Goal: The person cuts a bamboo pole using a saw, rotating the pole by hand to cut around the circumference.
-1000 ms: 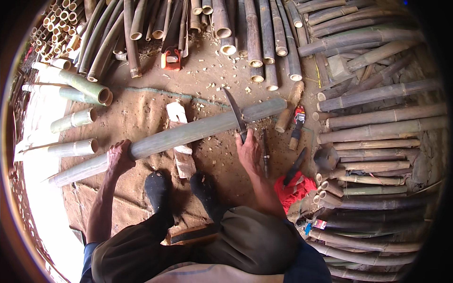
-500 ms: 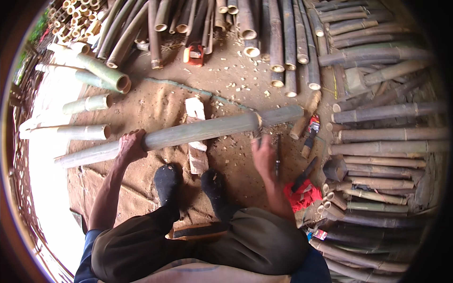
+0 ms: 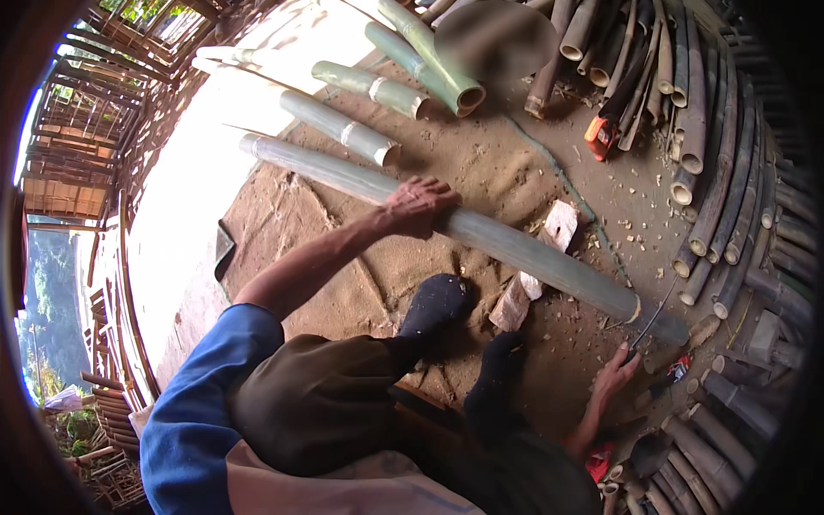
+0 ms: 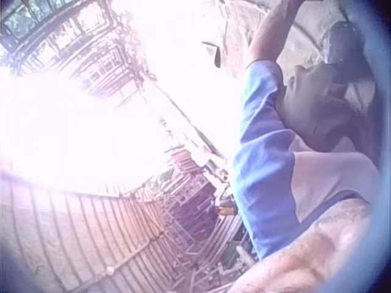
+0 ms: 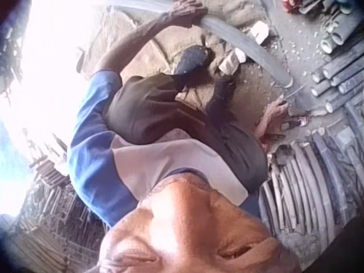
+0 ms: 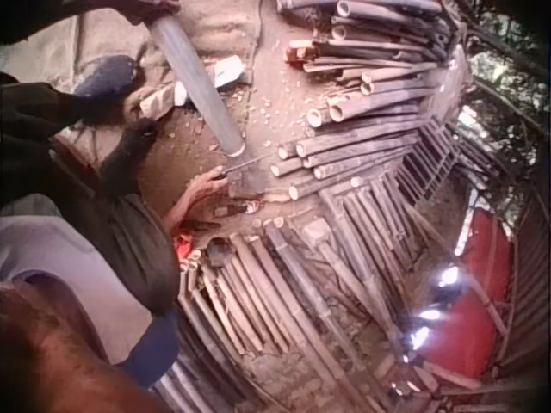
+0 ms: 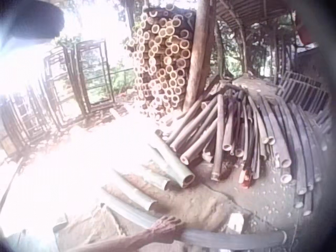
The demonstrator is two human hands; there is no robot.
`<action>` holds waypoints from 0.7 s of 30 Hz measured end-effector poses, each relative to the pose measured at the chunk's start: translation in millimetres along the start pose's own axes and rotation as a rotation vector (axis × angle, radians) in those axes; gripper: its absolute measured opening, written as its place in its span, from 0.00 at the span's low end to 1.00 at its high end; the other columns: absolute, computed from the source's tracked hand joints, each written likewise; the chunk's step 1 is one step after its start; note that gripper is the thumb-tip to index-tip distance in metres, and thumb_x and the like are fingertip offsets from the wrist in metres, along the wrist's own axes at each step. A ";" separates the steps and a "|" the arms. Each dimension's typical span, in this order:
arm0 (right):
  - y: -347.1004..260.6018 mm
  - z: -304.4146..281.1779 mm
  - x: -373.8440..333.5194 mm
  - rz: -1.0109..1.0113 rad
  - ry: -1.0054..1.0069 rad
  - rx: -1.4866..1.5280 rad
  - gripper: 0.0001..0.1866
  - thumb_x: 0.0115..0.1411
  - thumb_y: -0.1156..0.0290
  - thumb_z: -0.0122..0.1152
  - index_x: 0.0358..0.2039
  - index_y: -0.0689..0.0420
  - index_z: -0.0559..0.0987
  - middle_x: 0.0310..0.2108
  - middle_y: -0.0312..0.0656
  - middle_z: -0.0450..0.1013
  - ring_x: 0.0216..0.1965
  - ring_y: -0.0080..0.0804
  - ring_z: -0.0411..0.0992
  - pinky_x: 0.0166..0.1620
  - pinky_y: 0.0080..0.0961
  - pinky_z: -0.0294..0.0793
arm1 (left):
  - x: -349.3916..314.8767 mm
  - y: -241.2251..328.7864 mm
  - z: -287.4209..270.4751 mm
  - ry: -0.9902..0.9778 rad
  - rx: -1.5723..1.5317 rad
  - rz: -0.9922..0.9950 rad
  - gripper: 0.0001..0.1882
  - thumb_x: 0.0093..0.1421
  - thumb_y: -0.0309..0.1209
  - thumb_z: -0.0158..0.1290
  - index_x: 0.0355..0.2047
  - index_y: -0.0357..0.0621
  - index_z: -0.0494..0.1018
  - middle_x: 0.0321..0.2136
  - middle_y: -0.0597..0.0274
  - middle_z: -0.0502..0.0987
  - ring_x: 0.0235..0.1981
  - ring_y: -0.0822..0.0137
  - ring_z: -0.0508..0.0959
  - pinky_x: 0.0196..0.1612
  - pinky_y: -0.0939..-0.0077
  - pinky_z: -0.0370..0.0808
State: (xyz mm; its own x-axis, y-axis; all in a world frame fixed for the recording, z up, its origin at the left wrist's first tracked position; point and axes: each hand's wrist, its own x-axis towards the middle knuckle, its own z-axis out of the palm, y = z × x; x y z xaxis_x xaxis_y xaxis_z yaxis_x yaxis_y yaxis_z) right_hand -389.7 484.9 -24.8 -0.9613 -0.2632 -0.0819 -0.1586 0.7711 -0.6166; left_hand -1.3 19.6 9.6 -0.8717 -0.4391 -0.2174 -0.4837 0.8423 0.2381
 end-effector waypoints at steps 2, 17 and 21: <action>8.4 -22.5 -8.9 -0.047 -0.009 -0.051 0.31 0.77 0.48 0.58 0.57 0.68 0.75 0.39 0.54 0.76 0.36 0.44 0.75 0.38 0.43 0.75 | -27.2 -32.1 -1.3 0.007 0.025 -0.079 0.40 0.48 0.33 0.71 0.64 0.56 0.72 0.54 0.60 0.79 0.58 0.56 0.77 0.64 0.55 0.74; -71.2 15.1 -119.5 0.087 -0.244 0.455 0.24 0.69 0.64 0.74 0.57 0.60 0.73 0.35 0.40 0.71 0.26 0.32 0.72 0.29 0.33 0.73 | -11.0 -11.6 -20.5 0.059 -0.151 0.016 0.30 0.41 0.27 0.69 0.48 0.48 0.78 0.40 0.58 0.81 0.50 0.51 0.82 0.55 0.56 0.78; -158.9 32.3 -120.5 -0.350 -0.211 0.166 0.22 0.65 0.67 0.76 0.50 0.61 0.73 0.36 0.45 0.69 0.35 0.41 0.70 0.43 0.39 0.73 | 5.5 54.4 -30.6 0.171 -0.161 0.057 0.22 0.47 0.29 0.66 0.44 0.47 0.76 0.41 0.57 0.80 0.52 0.51 0.81 0.54 0.54 0.78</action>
State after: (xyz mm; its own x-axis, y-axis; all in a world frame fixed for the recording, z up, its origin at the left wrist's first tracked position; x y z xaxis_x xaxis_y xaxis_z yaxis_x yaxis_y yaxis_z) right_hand -241.4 375.3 57.7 -0.7862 -0.6179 0.0065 -0.4112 0.5153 -0.7519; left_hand -34.8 53.4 50.3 -0.8919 -0.4505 -0.0397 -0.4280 0.8125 0.3958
